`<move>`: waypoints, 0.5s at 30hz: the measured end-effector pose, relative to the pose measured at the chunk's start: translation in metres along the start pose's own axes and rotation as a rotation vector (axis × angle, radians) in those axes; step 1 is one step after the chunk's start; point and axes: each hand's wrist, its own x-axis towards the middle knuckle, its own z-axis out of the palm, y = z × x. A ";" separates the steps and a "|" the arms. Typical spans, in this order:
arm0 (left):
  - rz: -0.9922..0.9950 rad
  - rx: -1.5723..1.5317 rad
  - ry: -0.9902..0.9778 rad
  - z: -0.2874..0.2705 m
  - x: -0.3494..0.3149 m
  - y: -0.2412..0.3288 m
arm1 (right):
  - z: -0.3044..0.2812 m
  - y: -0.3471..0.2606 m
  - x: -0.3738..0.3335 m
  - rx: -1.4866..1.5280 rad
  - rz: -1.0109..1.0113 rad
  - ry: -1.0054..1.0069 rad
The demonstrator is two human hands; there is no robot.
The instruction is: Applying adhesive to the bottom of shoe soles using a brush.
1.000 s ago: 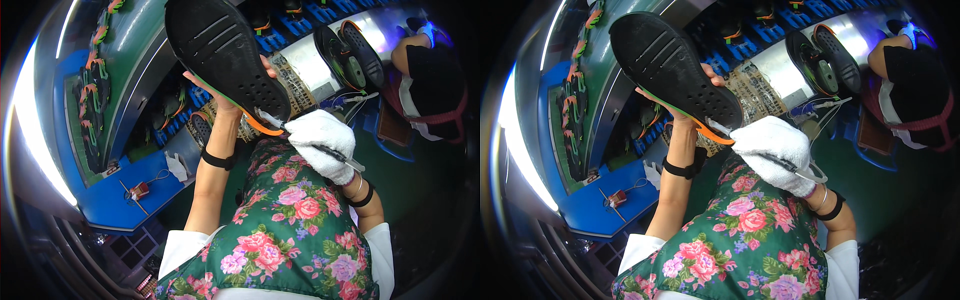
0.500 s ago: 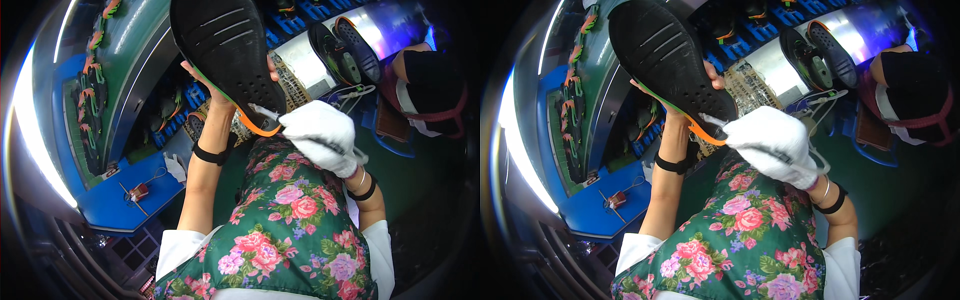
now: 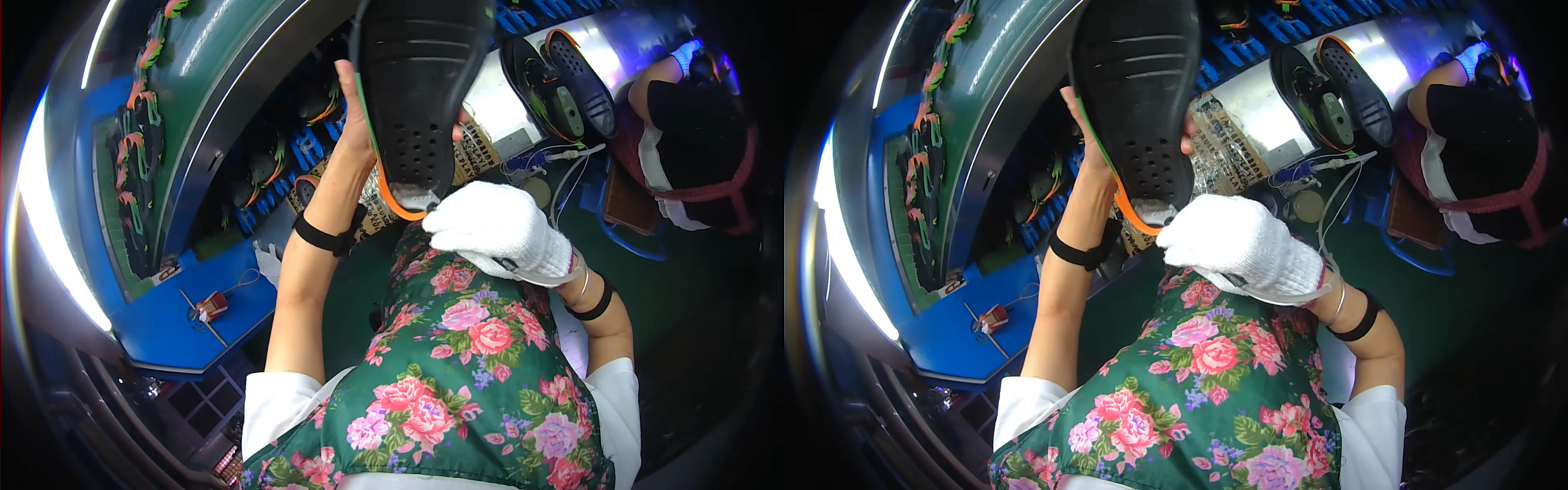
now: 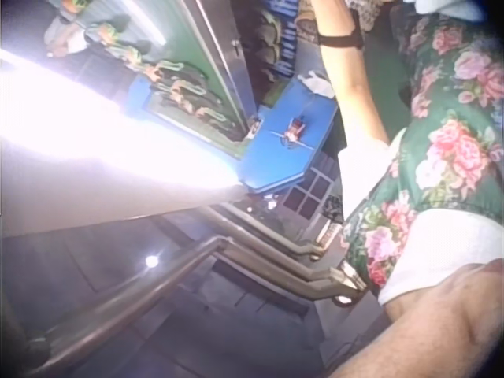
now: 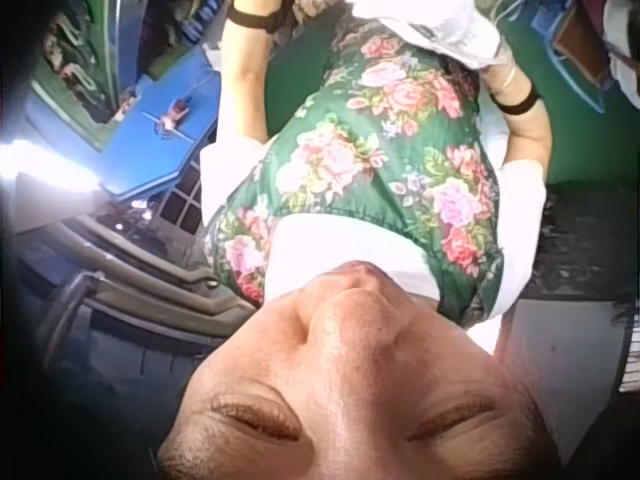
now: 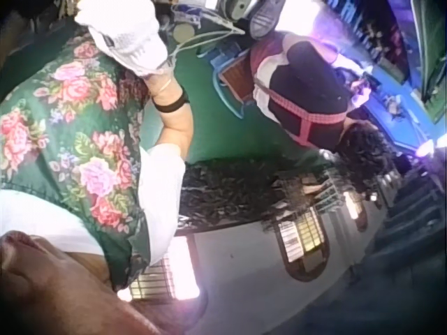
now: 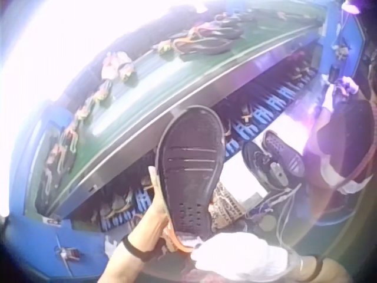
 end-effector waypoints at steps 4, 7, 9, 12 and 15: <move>-0.128 -0.147 0.145 0.001 -0.013 -0.011 | -0.020 0.010 0.006 0.459 0.030 -0.065; -0.285 -0.019 0.198 -0.002 -0.010 -0.010 | -0.019 0.017 0.004 0.028 -0.056 -0.046; -0.296 0.005 0.196 -0.008 -0.002 -0.011 | -0.024 0.010 0.005 -0.037 -0.035 -0.202; -0.380 0.525 0.583 -0.001 0.009 -0.019 | -0.028 0.010 0.004 0.323 0.040 -0.135; -0.375 0.167 0.640 -0.024 -0.011 -0.014 | -0.032 0.018 0.010 0.638 0.187 0.021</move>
